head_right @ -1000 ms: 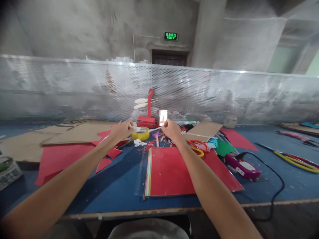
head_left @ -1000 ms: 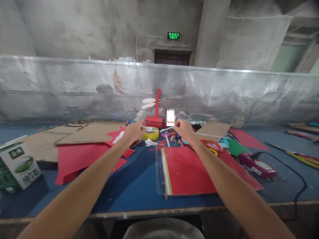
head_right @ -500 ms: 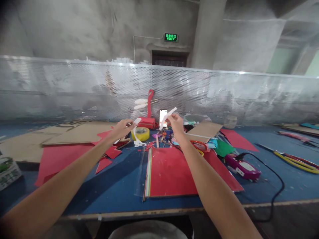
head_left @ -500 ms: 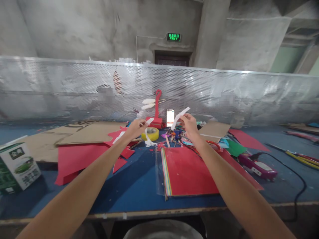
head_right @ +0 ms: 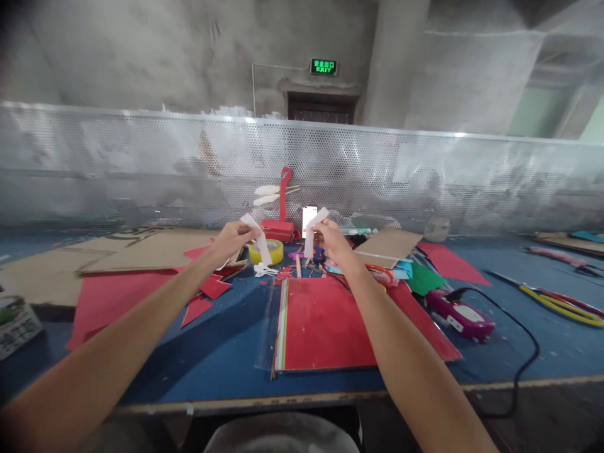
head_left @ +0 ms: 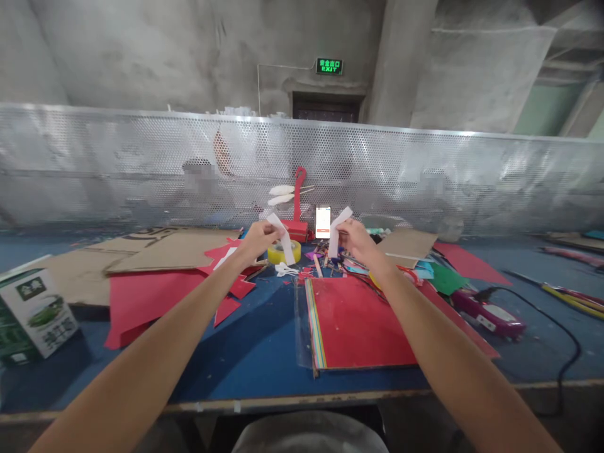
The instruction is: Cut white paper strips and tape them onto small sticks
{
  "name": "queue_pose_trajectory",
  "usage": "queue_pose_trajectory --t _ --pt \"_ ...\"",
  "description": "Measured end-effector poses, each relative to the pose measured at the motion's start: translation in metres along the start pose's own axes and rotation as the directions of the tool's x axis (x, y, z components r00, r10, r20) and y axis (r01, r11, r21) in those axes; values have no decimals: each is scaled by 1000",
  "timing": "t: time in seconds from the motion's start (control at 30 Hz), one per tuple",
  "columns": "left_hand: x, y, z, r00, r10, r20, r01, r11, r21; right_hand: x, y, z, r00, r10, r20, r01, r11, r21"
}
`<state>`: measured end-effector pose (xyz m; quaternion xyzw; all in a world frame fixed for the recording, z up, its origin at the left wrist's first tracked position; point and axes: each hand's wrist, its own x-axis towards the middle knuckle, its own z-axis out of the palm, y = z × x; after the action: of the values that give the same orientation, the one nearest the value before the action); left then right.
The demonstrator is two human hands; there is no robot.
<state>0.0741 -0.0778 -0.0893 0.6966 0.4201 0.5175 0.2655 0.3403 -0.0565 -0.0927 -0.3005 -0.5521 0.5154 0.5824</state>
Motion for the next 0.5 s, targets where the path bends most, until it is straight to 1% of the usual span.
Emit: queue_pose_trajectory --t 0.03,0.07,0.13,0.17,0.2,0.27,0.3,0.33,0.37,0.43,0.5 --pt "0 0 0 1000 -6 13 6 1000 -11 -2 0 -1 995 57 84 -52 996 -66" --pt "0 0 0 1000 -7 27 8 1000 -19 -4 0 -2 979 117 167 -92 985 -148" --pt "0 -1 0 999 -3 51 4 1000 -28 -6 3 -4 928 234 290 -120 925 -361" --pt "0 -2 0 998 1 59 1 1000 -26 -7 5 -4 902 285 325 -98 867 -488" --pt "0 -3 0 998 2 67 -1 1000 -21 -8 8 -5 880 326 347 -48 786 -617" --pt "0 -4 1 996 -2 84 2 1000 -10 -8 15 -4 848 366 382 118 573 -811" --pt "0 -4 2 996 -8 94 8 1000 -2 -7 18 -4 834 372 406 208 471 -858" --pt "0 -3 2 994 -17 105 16 1000 7 -7 21 -4 820 376 431 285 386 -878" --pt "-1 -2 3 993 -26 115 24 1000 17 -7 23 -4 808 379 451 343 320 -883" --pt "-4 3 4 991 -43 129 39 999 33 -8 25 -5 802 370 470 407 239 -882" --pt "-8 8 6 987 -61 146 58 998 30 -8 23 -6 831 319 456 417 184 -890"
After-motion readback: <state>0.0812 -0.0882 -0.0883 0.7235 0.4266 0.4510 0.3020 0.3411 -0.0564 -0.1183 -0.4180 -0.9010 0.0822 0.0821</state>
